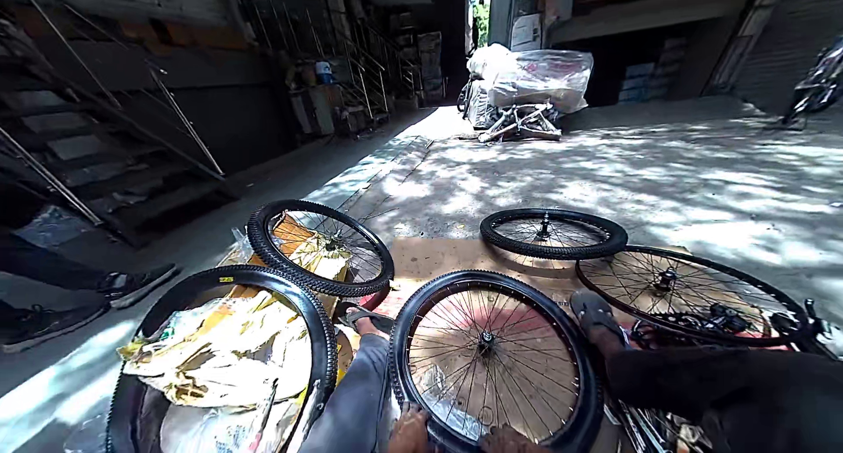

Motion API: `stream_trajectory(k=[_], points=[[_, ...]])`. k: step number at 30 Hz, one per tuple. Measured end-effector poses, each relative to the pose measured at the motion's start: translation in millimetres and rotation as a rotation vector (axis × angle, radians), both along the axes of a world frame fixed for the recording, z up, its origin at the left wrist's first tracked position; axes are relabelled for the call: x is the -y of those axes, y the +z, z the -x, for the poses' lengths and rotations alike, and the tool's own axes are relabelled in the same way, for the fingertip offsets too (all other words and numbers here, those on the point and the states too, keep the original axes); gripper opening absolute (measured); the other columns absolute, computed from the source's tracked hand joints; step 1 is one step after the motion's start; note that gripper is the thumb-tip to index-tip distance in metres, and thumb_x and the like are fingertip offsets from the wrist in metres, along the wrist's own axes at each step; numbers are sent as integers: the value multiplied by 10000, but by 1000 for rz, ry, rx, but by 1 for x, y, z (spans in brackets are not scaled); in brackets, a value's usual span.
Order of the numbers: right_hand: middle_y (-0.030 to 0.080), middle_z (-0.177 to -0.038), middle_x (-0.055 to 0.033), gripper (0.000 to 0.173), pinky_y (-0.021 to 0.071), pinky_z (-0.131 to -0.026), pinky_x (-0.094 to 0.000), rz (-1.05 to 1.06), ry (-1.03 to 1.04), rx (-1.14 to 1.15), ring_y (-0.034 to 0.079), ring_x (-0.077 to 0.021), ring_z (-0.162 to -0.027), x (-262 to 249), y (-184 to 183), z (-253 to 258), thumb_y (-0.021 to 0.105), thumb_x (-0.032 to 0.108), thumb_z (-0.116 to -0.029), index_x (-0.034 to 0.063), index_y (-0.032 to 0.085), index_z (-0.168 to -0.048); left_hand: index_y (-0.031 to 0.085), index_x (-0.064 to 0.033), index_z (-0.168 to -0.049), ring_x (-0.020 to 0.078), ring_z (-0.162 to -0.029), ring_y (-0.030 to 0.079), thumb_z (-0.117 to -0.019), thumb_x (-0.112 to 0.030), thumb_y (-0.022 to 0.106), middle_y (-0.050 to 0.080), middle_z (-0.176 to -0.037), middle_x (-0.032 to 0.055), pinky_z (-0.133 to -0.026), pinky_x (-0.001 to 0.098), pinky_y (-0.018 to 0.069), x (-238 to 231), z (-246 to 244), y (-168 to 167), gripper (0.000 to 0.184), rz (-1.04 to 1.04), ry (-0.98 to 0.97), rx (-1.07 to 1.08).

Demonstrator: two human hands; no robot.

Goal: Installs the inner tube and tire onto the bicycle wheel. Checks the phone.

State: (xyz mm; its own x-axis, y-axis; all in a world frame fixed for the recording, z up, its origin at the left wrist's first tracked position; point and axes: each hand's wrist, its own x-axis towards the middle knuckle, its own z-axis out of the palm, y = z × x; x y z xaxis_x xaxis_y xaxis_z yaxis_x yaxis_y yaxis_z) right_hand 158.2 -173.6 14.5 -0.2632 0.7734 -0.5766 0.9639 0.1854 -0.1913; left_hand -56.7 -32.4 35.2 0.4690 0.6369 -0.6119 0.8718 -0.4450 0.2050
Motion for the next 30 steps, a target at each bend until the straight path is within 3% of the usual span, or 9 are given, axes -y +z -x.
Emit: stream_trajectory(k=[4,6,9,13,16,19,24,27,30], points=[[593,-1336,-287,422,488,-932,-675,211,65,232,590,-489,-1210,7,21,-52,571,105,-1000,24,539,-1413,431,-223,-1548,391,-1570,89,-722,-412,864,216,-1691,113,-1160,682,286,1,-5,16,952,-61,-34,-77],[600,-1330,-298,341,425,-1013,-677,285,-23,338,562,-486,-1251,8,46,-73,548,124,-1015,-29,612,-1313,430,-237,-1549,382,-1572,83,-713,-363,866,195,-1697,115,-1177,684,240,2,-9,23,951,-107,-56,-112],[476,-1515,-285,356,302,-1123,-718,199,-246,384,397,-510,-1424,13,41,-118,545,110,-1022,-74,615,-1319,458,-220,-1533,372,-1576,72,-698,-295,890,204,-1692,132,-1192,684,200,4,-14,20,943,-176,-125,-138],[627,-1288,-289,331,478,-965,-678,265,-409,437,595,-483,-1210,36,65,-139,674,170,-944,-54,682,-1189,485,-211,-1522,381,-1566,128,-719,-181,846,302,-1653,150,-1207,666,183,2,-17,-2,881,-235,-238,-150],[681,-1167,-252,327,484,-957,-668,366,-132,311,633,-452,-1133,62,35,-125,729,230,-901,-15,710,-1116,513,-187,-1493,392,-1550,188,-762,-160,794,385,-1602,178,-1215,649,178,1,-25,-9,784,-249,-335,-153],[662,-1179,-286,275,458,-984,-679,350,134,77,615,-485,-1156,88,9,-84,615,143,-989,-50,662,-1179,541,-178,-1462,392,-1523,268,-758,-167,791,455,-1549,188,-1213,627,223,4,-29,-18,747,-235,-386,-104],[706,-1024,-254,324,506,-915,-616,216,30,-303,678,-425,-1018,113,-17,-65,493,190,-1065,-52,706,-1045,500,-140,-1480,419,-1374,467,-721,-217,854,491,-1502,199,-1168,616,307,7,-45,-36,841,-128,-496,5],[719,-992,-216,226,533,-871,-591,165,299,-189,698,-401,-965,116,-42,-72,537,124,-1035,-12,718,-1045,448,-151,-1509,432,-1324,502,-672,-302,894,473,-1493,212,-1016,599,473,14,-61,-44,960,-46,-559,85],[720,-970,-208,216,533,-854,-591,190,367,-187,699,-401,-950,116,-55,-76,545,129,-1031,1,719,-1037,424,-170,-1531,443,-1337,491,-694,-316,863,478,-1479,251,-1066,580,443,23,-69,-43,956,-16,-554,83]])
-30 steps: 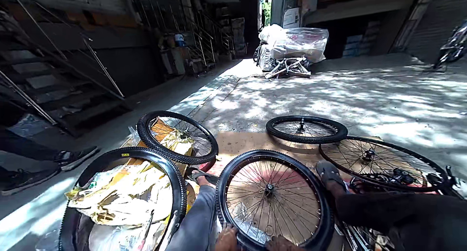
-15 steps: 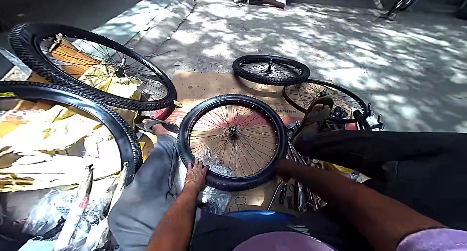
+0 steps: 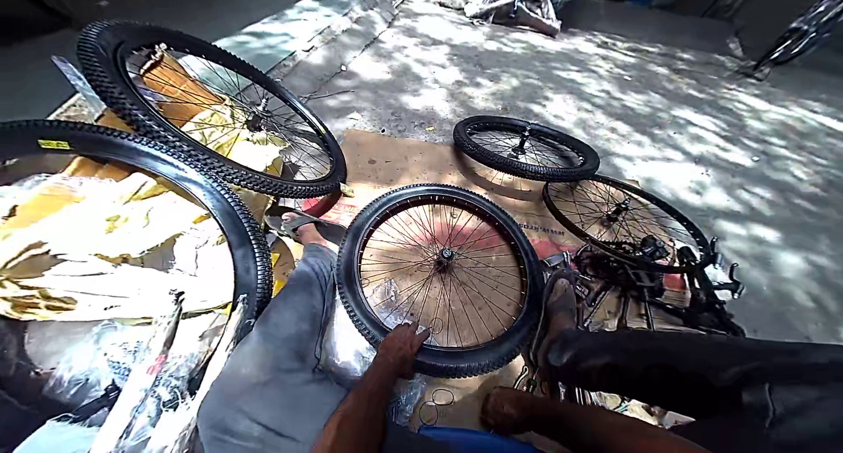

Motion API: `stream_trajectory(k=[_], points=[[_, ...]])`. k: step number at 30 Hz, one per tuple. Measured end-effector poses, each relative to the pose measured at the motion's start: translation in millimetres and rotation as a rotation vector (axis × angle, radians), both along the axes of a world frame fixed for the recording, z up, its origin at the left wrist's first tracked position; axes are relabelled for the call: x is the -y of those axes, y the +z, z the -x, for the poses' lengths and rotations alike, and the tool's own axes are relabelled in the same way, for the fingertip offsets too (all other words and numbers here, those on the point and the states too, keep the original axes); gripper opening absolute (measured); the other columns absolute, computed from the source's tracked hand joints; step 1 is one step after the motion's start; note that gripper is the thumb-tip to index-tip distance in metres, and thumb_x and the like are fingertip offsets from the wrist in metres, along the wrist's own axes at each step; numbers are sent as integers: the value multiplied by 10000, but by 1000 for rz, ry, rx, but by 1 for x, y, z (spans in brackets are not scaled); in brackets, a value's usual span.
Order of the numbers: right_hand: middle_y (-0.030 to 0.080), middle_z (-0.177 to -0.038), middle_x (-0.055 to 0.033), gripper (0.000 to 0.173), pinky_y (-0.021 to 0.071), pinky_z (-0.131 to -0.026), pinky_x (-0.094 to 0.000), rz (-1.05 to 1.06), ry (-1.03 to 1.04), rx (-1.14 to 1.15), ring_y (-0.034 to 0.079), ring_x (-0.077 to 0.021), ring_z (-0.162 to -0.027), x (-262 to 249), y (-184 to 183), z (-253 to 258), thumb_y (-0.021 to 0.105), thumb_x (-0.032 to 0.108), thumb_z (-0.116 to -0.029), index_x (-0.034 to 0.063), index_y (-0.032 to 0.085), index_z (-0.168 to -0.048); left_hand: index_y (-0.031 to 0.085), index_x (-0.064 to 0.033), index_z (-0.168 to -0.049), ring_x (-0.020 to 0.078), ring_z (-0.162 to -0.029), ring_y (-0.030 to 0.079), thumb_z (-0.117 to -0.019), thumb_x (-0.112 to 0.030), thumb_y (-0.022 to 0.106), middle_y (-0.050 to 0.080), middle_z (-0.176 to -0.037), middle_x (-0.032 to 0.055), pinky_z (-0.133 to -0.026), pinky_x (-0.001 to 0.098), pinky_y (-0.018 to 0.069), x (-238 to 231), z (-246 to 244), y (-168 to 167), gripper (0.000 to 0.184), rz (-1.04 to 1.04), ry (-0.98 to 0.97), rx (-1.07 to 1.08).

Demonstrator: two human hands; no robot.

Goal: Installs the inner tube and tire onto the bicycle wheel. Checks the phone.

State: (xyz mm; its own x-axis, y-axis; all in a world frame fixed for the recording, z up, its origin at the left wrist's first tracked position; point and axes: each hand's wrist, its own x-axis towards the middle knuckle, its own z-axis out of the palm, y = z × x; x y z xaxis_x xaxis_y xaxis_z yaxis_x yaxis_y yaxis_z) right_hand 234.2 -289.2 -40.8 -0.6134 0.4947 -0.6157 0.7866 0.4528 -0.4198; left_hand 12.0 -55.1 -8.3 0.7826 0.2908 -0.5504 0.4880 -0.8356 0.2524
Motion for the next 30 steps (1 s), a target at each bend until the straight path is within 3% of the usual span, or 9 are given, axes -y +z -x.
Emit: stream_trajectory(k=[4,7,10,14,18,21,23,25,30], points=[[684,-1183,-217,282,509,-928,-620,126,36,56,663,-432,-1075,-14,12,2,501,121,-1051,64,660,-1277,530,-149,-1440,415,-1245,576,-774,-316,785,656,-1269,212,-1196,609,242,2,0,1,733,-27,-31,-84],[626,-1285,-270,505,499,-944,-637,138,-12,44,642,-478,-1103,-34,45,10,539,45,-1010,74,474,-1510,582,-191,-1391,380,-1221,597,-736,-313,820,672,-1255,166,-1133,623,324,-15,4,23,708,-22,19,-78],[513,-1420,-285,661,526,-919,-625,93,-142,-29,627,-481,-1130,-61,91,16,650,-28,-906,37,408,-1518,624,-225,-1358,332,-1218,603,-730,-283,811,683,-1246,114,-1109,607,352,-39,11,38,658,-80,60,-64],[515,-1479,-239,537,457,-1094,-554,36,-456,-130,563,-396,-1315,-96,118,-8,471,128,-1062,75,355,-1584,615,-192,-1391,339,-1270,570,-750,-210,798,653,-1306,129,-1163,606,301,-53,24,10,667,-157,64,-64],[701,-1199,-207,439,494,-1002,-581,40,-493,-5,672,-389,-1116,-142,123,-75,425,189,-1105,212,493,-1538,568,-146,-1419,380,-1300,532,-754,-229,813,600,-1353,188,-1156,615,293,-41,21,-22,713,-79,90,-80],[724,-1119,-190,417,507,-935,-623,161,-420,205,682,-401,-1055,-168,112,-124,574,127,-1018,233,626,-1418,557,-226,-1432,350,-1275,547,-627,-609,884,597,-1360,154,-1127,589,343,-50,18,-18,950,71,179,26],[716,-1132,-194,329,501,-928,-641,251,-371,306,671,-406,-1080,-188,99,-143,609,132,-988,169,699,-1302,633,-236,-1341,355,-1181,595,-645,-711,828,639,-1259,144,-1006,600,465,-70,20,-5,865,114,421,261],[712,-1144,-205,289,492,-940,-638,326,-342,333,664,-406,-1096,-207,86,-146,620,135,-980,116,723,-1249,680,-135,-1236,445,-1137,589,-764,-601,812,633,-1206,215,-913,668,474,-94,27,7,676,-57,707,467],[711,-1072,-199,308,504,-864,-644,512,-124,573,677,-387,-1012,-269,68,-114,655,309,-978,73,734,-1160,492,-3,-1429,546,-1309,453,-1006,-395,543,484,-1398,344,-1039,687,373,-134,37,-13,579,-400,1284,585]])
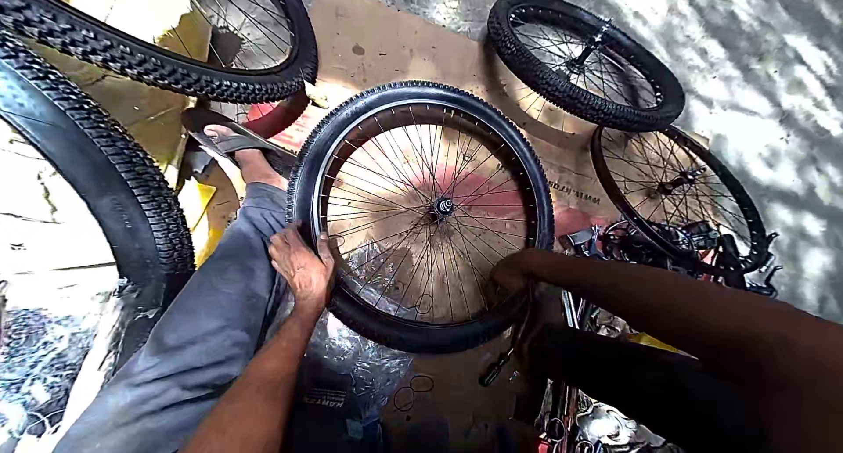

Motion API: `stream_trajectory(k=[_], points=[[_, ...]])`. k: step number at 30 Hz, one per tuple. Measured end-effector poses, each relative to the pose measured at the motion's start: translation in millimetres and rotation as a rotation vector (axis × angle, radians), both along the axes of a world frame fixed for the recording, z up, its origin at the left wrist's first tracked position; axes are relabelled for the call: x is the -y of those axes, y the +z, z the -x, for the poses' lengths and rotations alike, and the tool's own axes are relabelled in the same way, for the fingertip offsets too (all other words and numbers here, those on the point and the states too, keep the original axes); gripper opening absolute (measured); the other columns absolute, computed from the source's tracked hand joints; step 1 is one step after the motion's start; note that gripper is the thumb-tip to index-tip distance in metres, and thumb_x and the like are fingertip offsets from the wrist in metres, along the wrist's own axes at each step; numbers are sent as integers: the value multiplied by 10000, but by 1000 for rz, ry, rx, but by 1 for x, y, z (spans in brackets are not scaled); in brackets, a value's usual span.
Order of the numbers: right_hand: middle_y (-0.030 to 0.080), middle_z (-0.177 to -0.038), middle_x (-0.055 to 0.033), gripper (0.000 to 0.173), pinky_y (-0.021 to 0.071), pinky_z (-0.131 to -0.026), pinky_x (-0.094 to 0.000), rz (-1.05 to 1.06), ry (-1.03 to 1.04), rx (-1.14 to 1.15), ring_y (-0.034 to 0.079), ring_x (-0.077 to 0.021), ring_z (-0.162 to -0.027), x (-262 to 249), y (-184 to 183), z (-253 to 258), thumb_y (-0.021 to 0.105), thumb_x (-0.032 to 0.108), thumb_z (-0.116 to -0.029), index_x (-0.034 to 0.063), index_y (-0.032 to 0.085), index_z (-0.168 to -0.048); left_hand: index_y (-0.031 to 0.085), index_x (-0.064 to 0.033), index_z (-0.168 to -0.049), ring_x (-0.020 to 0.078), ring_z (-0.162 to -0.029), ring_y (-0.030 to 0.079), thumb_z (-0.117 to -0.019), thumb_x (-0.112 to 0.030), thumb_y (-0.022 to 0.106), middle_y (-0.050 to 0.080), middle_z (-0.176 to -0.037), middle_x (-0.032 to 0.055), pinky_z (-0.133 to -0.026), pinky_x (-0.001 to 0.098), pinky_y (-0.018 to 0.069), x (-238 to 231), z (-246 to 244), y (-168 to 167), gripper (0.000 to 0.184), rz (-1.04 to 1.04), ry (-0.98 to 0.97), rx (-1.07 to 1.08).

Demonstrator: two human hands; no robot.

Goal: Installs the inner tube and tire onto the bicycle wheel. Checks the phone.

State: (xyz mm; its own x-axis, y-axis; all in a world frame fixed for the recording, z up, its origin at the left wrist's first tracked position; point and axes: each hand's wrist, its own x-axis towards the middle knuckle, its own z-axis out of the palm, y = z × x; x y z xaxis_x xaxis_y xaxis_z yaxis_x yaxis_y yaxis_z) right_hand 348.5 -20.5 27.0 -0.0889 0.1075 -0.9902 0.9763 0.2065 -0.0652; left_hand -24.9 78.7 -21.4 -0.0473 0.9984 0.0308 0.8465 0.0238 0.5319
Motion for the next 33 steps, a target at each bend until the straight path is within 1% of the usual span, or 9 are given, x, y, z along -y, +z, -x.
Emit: stream_trajectory(k=[6,10,13,17,20,24,27,31,33], points=[[672,-898,-126,268,497,-745,-519,136,98,48,638,-278,-814,-19,-24,26,673,330,-948,74,734,-999,405,-22,-1498,408,-1380,455,-1014,-436,538,473,-1462,273,-1151,546,350,1,-9,-16,651,131,335,196],[695,-1089,-231,278,490,-887,-643,58,69,-109,661,-425,-1047,13,-10,24,633,237,-1001,6,713,-1132,569,-2,-1348,387,-1216,598,-918,-689,594,620,-1281,260,-1021,617,461,-16,4,-20,812,540,495,496],[665,-1158,-279,322,498,-910,-661,-146,-352,-29,646,-463,-1092,85,6,23,582,156,-1007,-29,621,-1268,526,-40,-1399,316,-1200,624,-894,-664,650,633,-1296,201,-1010,562,504,-20,16,-28,812,648,481,712],[691,-1156,-240,698,537,-924,-602,-511,-1013,89,696,-417,-1021,202,-14,68,491,189,-1046,182,155,-1658,504,-108,-1445,265,-1205,632,-927,-577,665,643,-1317,141,-1010,527,520,-21,18,-32,718,650,419,857],[644,-1300,-231,862,556,-962,-531,-838,-1131,117,695,-367,-1086,244,-62,109,535,114,-968,110,31,-1666,514,-89,-1433,272,-1218,621,-921,-566,681,633,-1332,150,-1022,534,506,-19,15,-30,719,610,457,862],[459,-1516,-300,806,478,-1096,-517,-682,-1447,92,600,-391,-1288,206,-35,138,431,181,-1084,52,-155,-1623,519,-71,-1425,263,-1219,627,-906,-536,720,638,-1325,150,-1030,512,515,-8,3,-15,725,529,492,886],[501,-1488,-279,683,475,-1077,-550,-576,-1372,26,610,-399,-1264,183,-14,125,326,289,-1123,127,-69,-1656,545,-36,-1399,298,-1220,616,-943,-539,673,631,-1321,192,-1042,532,486,18,-5,-4,691,491,501,849],[619,-1395,-204,485,446,-1084,-588,-459,-830,-78,606,-392,-1266,165,9,67,333,288,-1123,245,394,-1602,423,-56,-1508,350,-1297,556,-949,-500,685,555,-1421,219,-1060,576,463,39,5,-19,760,573,539,886],[685,-1256,-205,414,479,-1012,-612,-402,-551,-47,644,-409,-1176,140,25,39,423,252,-1096,216,553,-1488,508,-35,-1426,325,-1209,610,-923,-481,720,616,-1327,203,-999,551,508,29,10,-22,704,656,579,905]])
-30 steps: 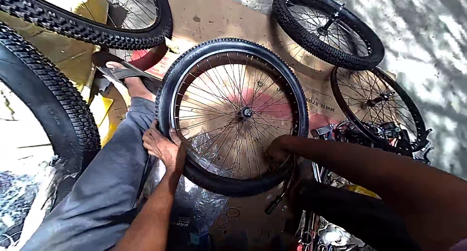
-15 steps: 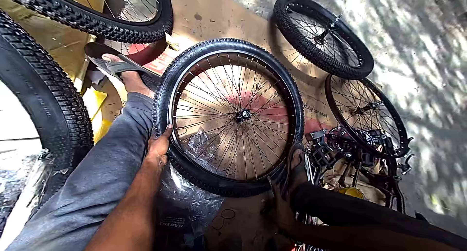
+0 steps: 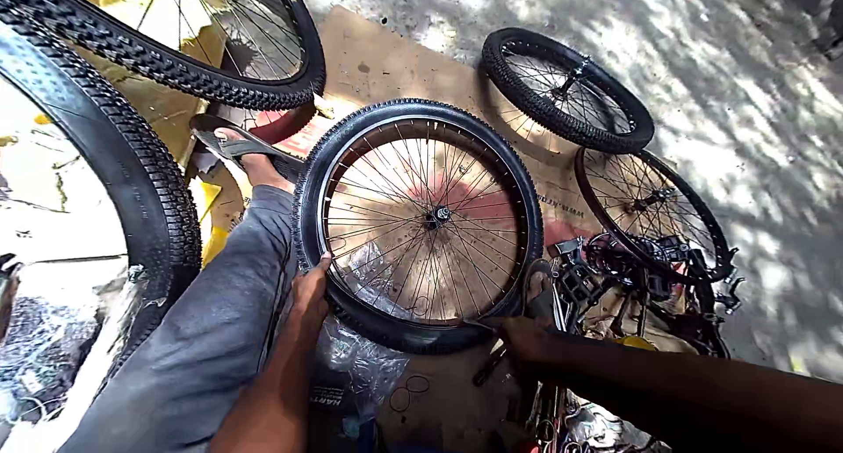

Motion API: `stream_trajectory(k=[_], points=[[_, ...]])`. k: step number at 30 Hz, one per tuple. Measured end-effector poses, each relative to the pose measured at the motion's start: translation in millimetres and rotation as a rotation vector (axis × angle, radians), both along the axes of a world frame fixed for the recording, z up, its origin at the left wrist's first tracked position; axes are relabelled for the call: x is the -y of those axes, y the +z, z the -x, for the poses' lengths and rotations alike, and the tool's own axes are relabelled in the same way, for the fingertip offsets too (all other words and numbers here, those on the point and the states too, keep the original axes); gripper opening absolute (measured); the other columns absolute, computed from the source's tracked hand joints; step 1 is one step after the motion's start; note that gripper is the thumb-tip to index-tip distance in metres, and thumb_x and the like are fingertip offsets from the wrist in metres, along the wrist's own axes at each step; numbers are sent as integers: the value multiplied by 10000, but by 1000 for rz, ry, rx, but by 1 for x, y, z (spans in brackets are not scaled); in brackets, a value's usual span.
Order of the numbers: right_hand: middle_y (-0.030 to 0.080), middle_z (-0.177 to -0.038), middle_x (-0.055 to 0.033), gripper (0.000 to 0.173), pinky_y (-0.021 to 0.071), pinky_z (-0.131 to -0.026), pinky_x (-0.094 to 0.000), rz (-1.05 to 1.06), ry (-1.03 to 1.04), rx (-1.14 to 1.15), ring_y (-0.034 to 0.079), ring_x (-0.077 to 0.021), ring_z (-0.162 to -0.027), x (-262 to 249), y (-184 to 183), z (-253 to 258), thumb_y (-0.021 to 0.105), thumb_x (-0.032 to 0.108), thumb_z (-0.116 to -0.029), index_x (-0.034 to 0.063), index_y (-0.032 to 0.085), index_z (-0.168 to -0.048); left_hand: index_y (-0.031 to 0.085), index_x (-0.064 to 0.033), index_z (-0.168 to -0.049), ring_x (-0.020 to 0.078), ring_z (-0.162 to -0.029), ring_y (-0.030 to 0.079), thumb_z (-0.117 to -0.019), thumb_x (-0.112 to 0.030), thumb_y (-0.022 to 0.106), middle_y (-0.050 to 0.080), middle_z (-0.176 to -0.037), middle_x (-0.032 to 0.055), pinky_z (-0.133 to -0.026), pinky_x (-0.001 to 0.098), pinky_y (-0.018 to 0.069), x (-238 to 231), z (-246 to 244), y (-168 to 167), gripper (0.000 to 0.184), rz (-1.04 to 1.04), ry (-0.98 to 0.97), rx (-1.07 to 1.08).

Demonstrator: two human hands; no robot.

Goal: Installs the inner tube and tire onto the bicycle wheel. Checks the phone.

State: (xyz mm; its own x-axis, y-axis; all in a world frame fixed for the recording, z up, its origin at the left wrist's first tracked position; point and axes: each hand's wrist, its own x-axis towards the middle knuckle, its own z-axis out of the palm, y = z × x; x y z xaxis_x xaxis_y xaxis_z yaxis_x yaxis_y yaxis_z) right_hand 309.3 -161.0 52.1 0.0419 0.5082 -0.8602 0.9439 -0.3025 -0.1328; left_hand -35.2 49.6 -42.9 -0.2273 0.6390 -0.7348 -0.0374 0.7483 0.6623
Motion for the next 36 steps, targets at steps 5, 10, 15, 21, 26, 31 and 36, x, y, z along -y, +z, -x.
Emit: stream_trajectory(k=[5,10,15,21,26,31,36], points=[[723,-1049,-192,201,502,-889,-646,154,495,-74,677,-407,-1020,-93,-4,-50,632,168,-988,79,750,-1125,619,-47,-1298,268,-1101,675,-862,-514,765,688,-1204,145,-937,516,559,-31,-2,3,656,-6,74,48],[708,-1022,-184,237,503,-895,-617,285,821,-56,670,-394,-1023,-156,-25,-21,638,251,-998,51,738,-1075,627,-50,-1294,266,-1134,669,-885,-638,677,688,-1218,147,-978,525,541,-28,0,-11,718,-9,3,-28],[717,-1086,-182,235,495,-923,-598,321,881,-231,666,-391,-1058,-170,-42,-20,618,200,-1009,116,759,-1178,585,-87,-1327,224,-972,713,-951,-540,646,712,-1115,105,-844,459,601,-24,4,-3,592,-1,3,114],[682,-943,-170,229,511,-768,-566,530,663,-248,655,-330,-844,-143,-54,-3,589,188,-1014,109,704,-1196,570,-79,-1341,230,-892,735,-969,-452,665,729,-1053,114,-800,434,627,-27,7,-13,535,-22,49,185],[553,-813,-27,372,399,-515,-284,533,-302,-168,456,-94,-573,-80,-36,1,538,96,-1001,166,559,-1366,557,-72,-1343,230,-847,729,-966,-451,669,720,-1023,121,-771,424,627,-30,5,-20,546,-36,58,204],[696,-1141,-198,591,562,-865,-571,-66,-546,-39,710,-368,-954,41,-44,61,477,191,-1044,162,288,-1603,547,-83,-1337,202,-767,712,-990,-428,643,709,-958,101,-716,399,625,-27,3,-16,499,-98,35,215],[586,-1451,-192,604,574,-943,-528,-545,-600,70,710,-348,-1109,92,-95,102,425,158,-1056,45,253,-1624,556,-82,-1348,200,-784,695,-986,-454,640,697,-997,108,-728,399,608,-25,0,-11,525,-122,19,170]])
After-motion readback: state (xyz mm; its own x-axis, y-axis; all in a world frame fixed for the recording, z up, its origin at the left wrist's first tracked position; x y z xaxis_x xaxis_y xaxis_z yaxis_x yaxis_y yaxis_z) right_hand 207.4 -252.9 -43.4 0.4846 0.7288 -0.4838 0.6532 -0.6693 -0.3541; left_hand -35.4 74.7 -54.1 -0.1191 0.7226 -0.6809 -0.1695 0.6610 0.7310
